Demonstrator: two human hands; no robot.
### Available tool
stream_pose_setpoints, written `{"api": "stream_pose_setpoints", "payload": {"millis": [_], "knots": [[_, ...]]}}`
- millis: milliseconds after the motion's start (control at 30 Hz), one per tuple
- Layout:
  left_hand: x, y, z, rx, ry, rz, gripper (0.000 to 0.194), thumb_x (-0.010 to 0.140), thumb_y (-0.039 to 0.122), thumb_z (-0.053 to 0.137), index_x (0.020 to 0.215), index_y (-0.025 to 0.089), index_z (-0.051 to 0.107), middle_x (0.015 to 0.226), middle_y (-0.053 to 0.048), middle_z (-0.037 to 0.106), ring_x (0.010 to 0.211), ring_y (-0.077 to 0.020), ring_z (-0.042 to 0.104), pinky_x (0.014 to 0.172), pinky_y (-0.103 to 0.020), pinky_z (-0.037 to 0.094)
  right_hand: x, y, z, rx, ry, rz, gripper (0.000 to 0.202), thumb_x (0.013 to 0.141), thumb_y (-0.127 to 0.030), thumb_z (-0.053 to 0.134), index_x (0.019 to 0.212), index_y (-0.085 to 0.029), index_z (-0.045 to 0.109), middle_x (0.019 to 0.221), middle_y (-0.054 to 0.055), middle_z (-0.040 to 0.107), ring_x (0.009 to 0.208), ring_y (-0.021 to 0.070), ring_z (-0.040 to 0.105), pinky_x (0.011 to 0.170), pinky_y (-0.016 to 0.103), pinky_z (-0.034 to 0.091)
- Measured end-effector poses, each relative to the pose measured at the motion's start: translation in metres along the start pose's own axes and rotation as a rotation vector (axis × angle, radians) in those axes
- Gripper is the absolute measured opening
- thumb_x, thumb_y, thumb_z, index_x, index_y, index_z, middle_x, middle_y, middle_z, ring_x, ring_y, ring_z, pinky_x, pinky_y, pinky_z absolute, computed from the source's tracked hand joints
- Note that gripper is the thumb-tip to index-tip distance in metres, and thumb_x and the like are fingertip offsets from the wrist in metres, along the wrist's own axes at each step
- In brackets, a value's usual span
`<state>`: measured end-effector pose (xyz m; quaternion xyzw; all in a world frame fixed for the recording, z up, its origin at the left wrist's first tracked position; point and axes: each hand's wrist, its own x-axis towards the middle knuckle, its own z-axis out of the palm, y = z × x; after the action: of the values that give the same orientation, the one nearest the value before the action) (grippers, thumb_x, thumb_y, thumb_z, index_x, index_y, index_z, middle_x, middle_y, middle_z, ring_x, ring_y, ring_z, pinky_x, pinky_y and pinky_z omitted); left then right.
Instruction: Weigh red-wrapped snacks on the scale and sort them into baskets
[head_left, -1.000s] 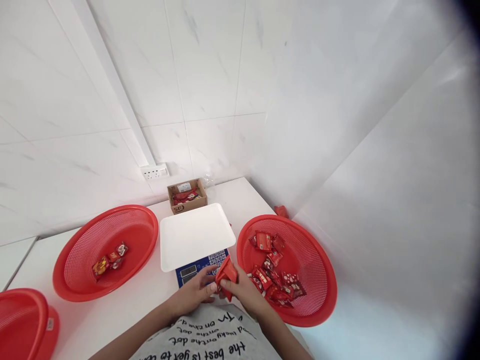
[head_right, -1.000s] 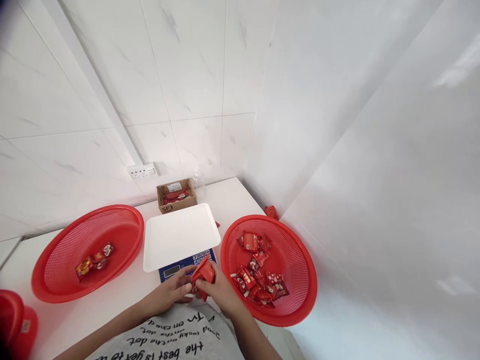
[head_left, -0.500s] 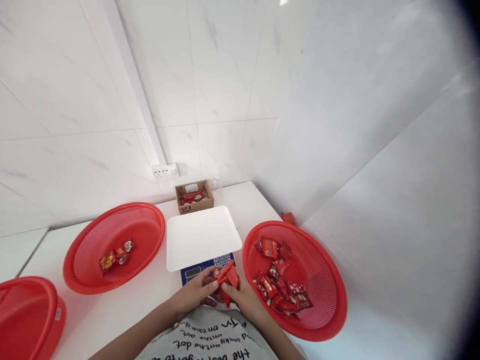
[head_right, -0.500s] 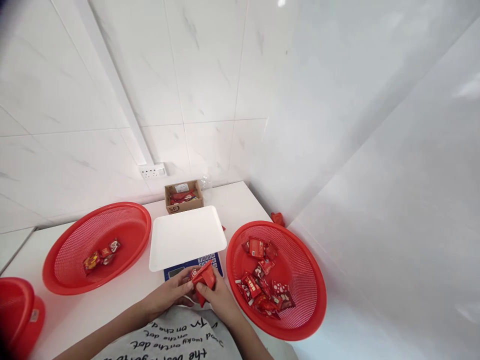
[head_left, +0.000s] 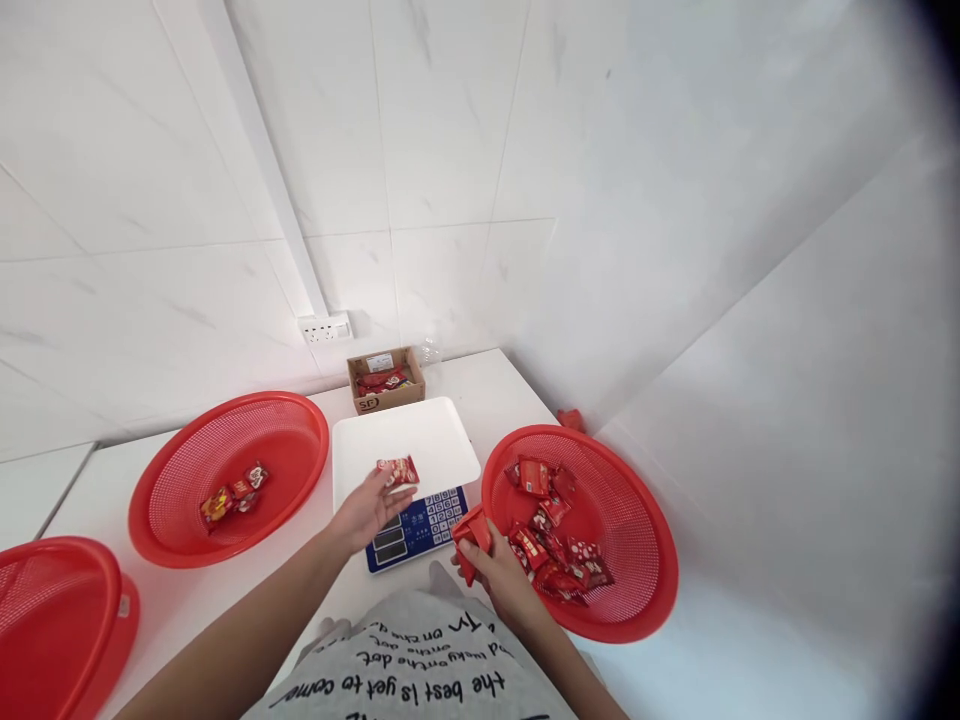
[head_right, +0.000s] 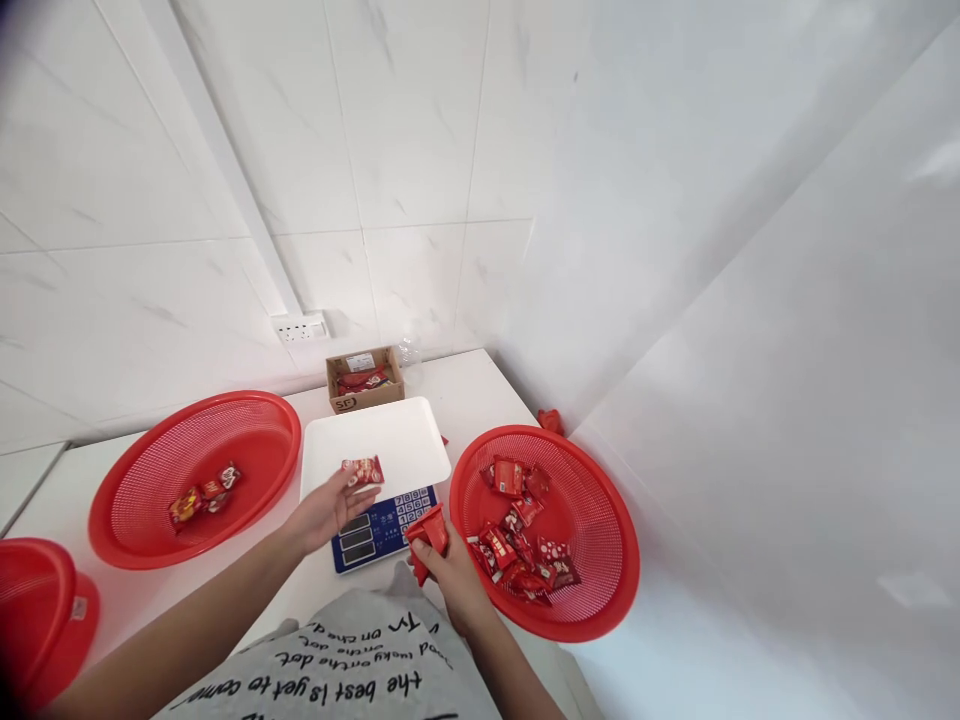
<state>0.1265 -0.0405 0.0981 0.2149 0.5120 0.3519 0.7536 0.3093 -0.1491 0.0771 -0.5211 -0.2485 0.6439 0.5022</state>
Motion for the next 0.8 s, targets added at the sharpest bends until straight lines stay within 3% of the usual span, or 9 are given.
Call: {"api": "stream_pose_setpoints", "payload": {"millis": [67,167,233,300,400,567,800], "knots": [[-0.001,0.005,0.000,0.019,0.088,0.012,0.054,0.087,0.041,0.055,0.132,0.017,0.037,0.111,-0.015,0.062,0.087,-0.0188,0.068,0.083,-0.031,0.051,-0.001,0.001,-0.002,-0.019,-0.005,0.010,0.049,0.058,-0.047,0.077,0.092,-0.020,0.054,0.080,0.000,0.060,0.068,0.0152,0.059,0.065,0.029,0.045],[-0.017,-0.007,0.004,0.219,0.178,0.084,0.081,0.080,0.043,0.064,0.144,0.025,0.017,0.127,-0.016,0.054,0.089,-0.0203,0.067,0.086,-0.035,0.051,0.001,0.004,-0.005,-0.131,-0.028,-0.011,0.045,0.063,-0.045,0.073,0.095,-0.019,0.054,0.083,0.001,0.061,0.070,0.0161,0.059,0.069,0.031,0.046],[-0.031,-0.022,0.007,0.384,0.073,0.102,0.074,0.080,0.047,0.062,0.141,0.023,0.028,0.131,-0.015,0.052,0.098,-0.0225,0.064,0.089,-0.036,0.049,0.002,0.007,-0.004,-0.276,-0.054,-0.046,0.039,0.065,-0.040,0.071,0.094,-0.019,0.056,0.087,0.002,0.063,0.077,0.0178,0.059,0.073,0.032,0.046],[-0.041,-0.035,0.010,0.544,-0.136,0.059,0.065,0.078,0.051,0.061,0.132,0.020,0.044,0.131,-0.015,0.054,0.109,-0.0260,0.059,0.092,-0.037,0.047,0.002,0.009,-0.001,-0.421,-0.097,-0.062,0.034,0.067,-0.034,0.069,0.094,-0.019,0.057,0.089,0.002,0.064,0.082,0.0190,0.060,0.076,0.032,0.046],[-0.046,-0.042,0.009,0.802,-0.330,0.071,0.064,0.070,0.047,0.069,0.125,0.018,0.053,0.129,-0.012,0.058,0.118,-0.0289,0.053,0.099,-0.037,0.040,0.000,0.011,0.007,-0.509,-0.188,-0.054,0.040,0.067,-0.031,0.070,0.103,-0.020,0.055,0.097,0.002,0.066,0.089,0.0202,0.061,0.081,0.034,0.047],[-0.038,-0.041,0.005,0.896,-0.432,0.126,0.056,0.073,0.042,0.066,0.123,0.020,0.053,0.123,-0.008,0.062,0.115,-0.0265,0.055,0.101,-0.036,0.038,-0.005,0.010,0.012,-0.534,-0.281,-0.046,0.066,0.065,-0.034,0.073,0.124,-0.020,0.046,0.120,0.007,0.061,0.109,0.0234,0.058,0.093,0.037,0.044],[-0.038,-0.042,0.000,0.753,-0.427,0.010,0.066,0.071,0.037,0.068,0.132,0.020,0.046,0.126,-0.009,0.060,0.113,-0.0256,0.056,0.099,-0.036,0.040,-0.002,0.010,0.003,-0.594,-0.379,-0.061,0.068,0.072,-0.036,0.069,0.133,-0.022,0.043,0.127,0.007,0.057,0.114,0.0236,0.054,0.097,0.037,0.041]]}}
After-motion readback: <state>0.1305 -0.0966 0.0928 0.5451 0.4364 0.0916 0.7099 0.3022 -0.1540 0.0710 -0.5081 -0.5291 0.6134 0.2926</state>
